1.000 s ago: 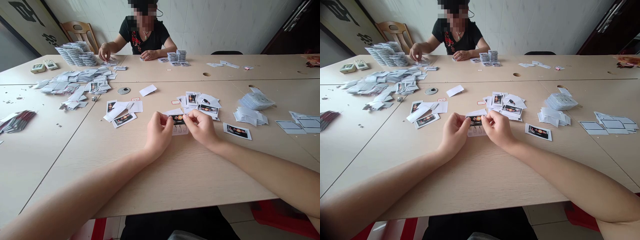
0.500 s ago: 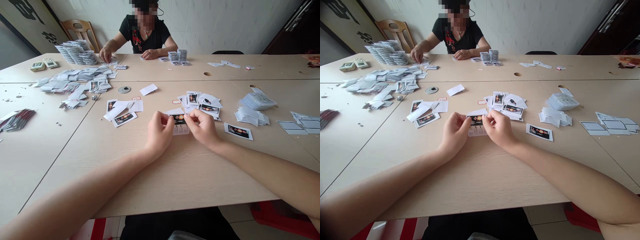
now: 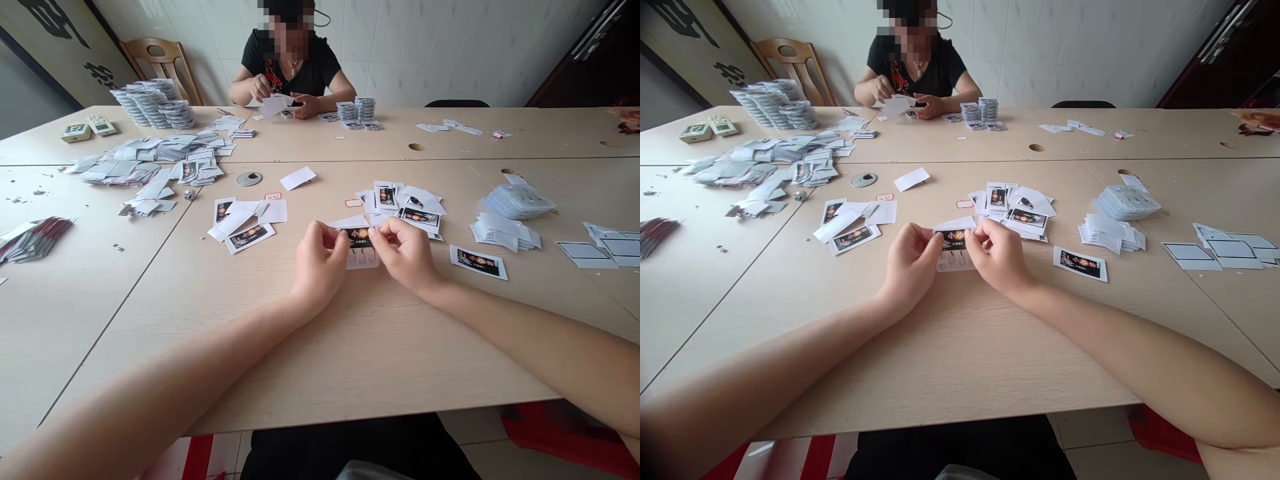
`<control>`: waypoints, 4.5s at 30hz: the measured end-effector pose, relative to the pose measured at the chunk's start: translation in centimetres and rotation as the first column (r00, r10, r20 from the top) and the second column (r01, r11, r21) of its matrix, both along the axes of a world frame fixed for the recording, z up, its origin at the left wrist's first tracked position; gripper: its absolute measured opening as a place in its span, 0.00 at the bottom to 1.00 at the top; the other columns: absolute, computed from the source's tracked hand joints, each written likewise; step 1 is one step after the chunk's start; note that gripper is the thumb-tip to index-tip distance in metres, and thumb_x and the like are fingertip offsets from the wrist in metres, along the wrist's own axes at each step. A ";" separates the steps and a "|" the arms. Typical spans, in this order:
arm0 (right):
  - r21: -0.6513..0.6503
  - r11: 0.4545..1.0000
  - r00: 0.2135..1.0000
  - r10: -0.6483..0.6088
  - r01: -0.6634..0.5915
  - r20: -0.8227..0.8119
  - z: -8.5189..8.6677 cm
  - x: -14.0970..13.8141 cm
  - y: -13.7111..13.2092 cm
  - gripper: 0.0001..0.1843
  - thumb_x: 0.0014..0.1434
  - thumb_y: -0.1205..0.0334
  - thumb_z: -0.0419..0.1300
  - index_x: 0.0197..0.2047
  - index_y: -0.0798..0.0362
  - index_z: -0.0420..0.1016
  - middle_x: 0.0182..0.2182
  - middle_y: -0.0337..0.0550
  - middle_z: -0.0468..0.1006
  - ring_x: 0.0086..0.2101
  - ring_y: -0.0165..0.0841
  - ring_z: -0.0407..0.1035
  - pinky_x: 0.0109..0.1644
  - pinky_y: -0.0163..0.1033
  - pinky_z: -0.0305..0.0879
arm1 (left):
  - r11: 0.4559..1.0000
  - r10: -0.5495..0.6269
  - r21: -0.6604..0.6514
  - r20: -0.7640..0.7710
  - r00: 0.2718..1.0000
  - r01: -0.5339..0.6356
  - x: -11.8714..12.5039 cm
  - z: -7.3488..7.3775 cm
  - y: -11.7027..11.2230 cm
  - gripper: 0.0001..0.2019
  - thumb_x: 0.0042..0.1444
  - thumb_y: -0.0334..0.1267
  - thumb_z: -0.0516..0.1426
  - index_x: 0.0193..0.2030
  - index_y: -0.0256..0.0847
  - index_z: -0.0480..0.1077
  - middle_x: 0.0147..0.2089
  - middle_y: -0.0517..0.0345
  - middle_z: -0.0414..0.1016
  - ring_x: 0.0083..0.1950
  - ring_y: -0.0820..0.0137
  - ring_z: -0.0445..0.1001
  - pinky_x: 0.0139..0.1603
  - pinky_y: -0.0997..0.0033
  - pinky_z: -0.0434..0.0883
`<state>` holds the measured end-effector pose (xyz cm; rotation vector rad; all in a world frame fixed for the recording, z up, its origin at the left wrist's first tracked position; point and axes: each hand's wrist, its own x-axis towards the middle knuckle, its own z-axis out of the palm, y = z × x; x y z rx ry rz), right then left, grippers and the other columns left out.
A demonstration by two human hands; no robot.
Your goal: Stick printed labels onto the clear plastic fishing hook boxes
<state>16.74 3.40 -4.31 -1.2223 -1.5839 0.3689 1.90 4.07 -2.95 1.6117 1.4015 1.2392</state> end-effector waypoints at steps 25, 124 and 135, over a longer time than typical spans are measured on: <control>-0.092 0.996 0.997 0.001 -0.008 -0.075 0.2 0.1 0.3 0.18 0.53 0.64 0.58 0.18 0.52 0.53 0.16 0.32 0.56 0.19 0.25 0.51 0.24 0.35 0.49 | 0.999 -0.019 0.050 -0.036 0.999 0.021 0.0 0.1 -0.1 0.07 0.53 0.32 0.54 0.26 0.40 0.58 0.27 0.63 0.65 0.30 0.75 0.64 0.31 0.72 0.63; -0.135 0.953 0.899 0.202 -0.272 -0.388 0.3 1.0 0.5 0.13 0.61 0.52 0.56 0.35 0.52 0.76 0.31 0.40 0.76 0.35 0.32 0.69 0.41 0.39 0.65 | 0.778 -0.453 -0.166 0.519 0.725 0.606 -2.2 0.6 1.9 0.13 0.47 0.32 0.65 0.40 0.35 0.71 0.39 0.55 0.77 0.41 0.72 0.75 0.47 0.70 0.72; -0.115 0.939 0.866 0.246 -0.324 -0.434 0.0 1.1 -0.1 0.20 0.64 0.48 0.50 0.51 0.47 0.74 0.46 0.44 0.76 0.50 0.39 0.68 0.53 0.50 0.64 | 0.796 -0.408 -0.189 0.533 0.741 0.574 -2.4 0.5 2.2 0.14 0.48 0.34 0.65 0.41 0.37 0.69 0.37 0.57 0.76 0.38 0.72 0.75 0.44 0.69 0.72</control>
